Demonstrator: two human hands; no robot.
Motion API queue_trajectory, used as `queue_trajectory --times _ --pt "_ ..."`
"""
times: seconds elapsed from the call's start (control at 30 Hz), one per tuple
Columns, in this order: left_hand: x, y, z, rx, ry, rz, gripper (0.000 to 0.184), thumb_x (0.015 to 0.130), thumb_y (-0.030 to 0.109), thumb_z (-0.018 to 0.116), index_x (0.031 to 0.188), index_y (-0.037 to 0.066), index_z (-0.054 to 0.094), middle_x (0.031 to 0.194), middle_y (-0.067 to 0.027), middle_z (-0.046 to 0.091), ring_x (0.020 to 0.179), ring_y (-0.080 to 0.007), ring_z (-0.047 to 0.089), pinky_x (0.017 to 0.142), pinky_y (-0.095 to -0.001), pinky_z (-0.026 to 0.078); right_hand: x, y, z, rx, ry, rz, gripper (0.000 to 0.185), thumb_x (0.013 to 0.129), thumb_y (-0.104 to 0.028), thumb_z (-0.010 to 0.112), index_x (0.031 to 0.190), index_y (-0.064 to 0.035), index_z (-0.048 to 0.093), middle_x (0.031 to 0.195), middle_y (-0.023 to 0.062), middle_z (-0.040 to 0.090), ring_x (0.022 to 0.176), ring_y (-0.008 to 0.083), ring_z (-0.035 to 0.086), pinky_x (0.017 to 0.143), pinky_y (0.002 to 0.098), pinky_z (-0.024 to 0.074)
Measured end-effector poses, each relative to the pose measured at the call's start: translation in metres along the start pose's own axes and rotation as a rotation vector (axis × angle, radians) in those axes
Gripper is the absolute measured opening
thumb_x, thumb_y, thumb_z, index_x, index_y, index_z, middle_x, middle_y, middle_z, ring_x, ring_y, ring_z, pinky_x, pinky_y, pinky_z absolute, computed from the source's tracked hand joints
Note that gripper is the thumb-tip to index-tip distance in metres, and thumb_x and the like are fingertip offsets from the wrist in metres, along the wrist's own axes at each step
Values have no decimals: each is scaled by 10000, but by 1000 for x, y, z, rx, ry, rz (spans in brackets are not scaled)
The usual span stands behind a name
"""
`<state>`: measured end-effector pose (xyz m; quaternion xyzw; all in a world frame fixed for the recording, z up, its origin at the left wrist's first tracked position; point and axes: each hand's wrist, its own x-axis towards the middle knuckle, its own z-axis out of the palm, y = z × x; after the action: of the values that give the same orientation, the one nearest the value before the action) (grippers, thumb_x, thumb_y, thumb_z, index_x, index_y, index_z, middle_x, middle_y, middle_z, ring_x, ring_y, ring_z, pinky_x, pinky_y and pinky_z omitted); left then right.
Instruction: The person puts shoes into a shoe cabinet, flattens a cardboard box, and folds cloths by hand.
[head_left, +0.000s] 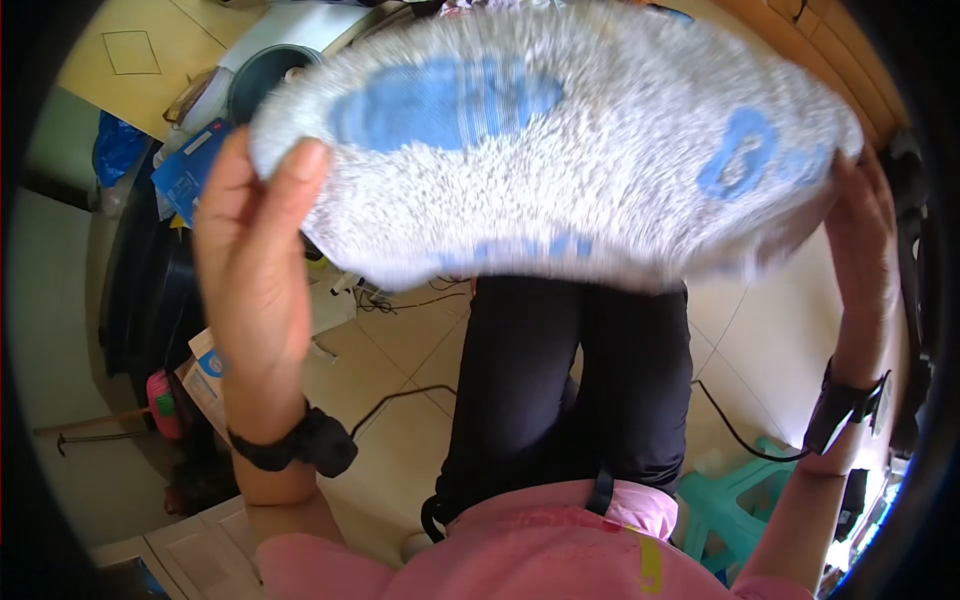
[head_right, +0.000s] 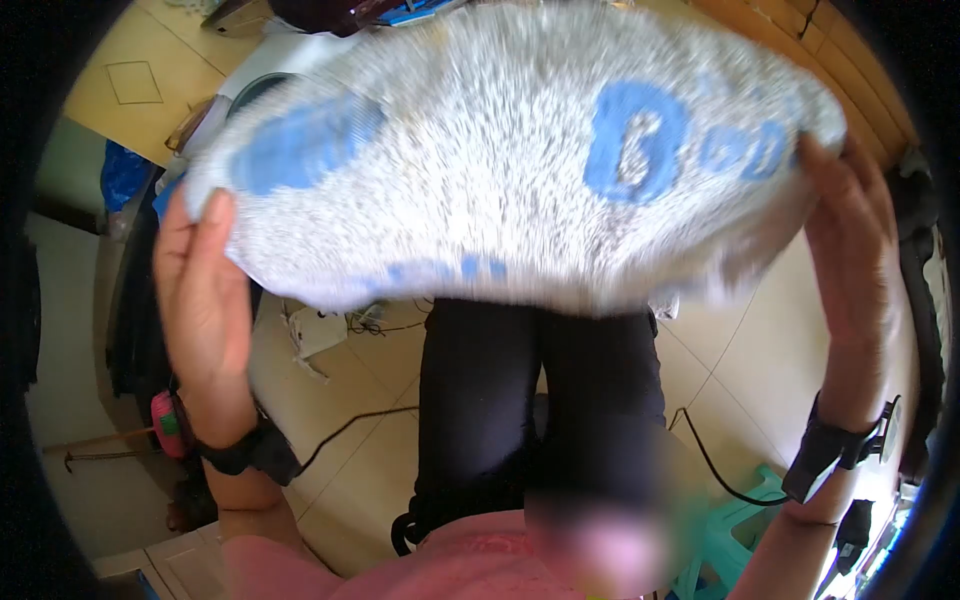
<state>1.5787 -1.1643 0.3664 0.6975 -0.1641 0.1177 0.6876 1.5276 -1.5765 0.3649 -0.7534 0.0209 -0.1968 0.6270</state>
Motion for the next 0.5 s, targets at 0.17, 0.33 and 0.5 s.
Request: queue_trajectory --times 0.17,0.33,0.5 --pt "-41 22 -1 269 15 -74 361 781 84 708 1108 -16 592 1072 -78 640 980 -133 582 888 -285 428 -38 16 -18 58 113 58 494 958 -372 527 1262 17 502 1207 111 562 1103 184 525 976 329 375" --pt "-128 -42 -17 327 -300 -551 478 722 106 781 1139 -11 578 1061 -78 653 1003 -178 606 911 -319 450 -131 66 1 -343 -153 561 373 790 -180 750 1067 36 625 901 68 682 822 144 622 769 293 489" --pt "-167 -74 4 70 -117 -666 412 802 176 742 1130 -12 578 999 -56 643 891 -132 597 799 -287 479 -159 83 25 -95 -146 442 563 786 -325 778 1139 60 567 1000 98 666 930 144 608 827 300 480"
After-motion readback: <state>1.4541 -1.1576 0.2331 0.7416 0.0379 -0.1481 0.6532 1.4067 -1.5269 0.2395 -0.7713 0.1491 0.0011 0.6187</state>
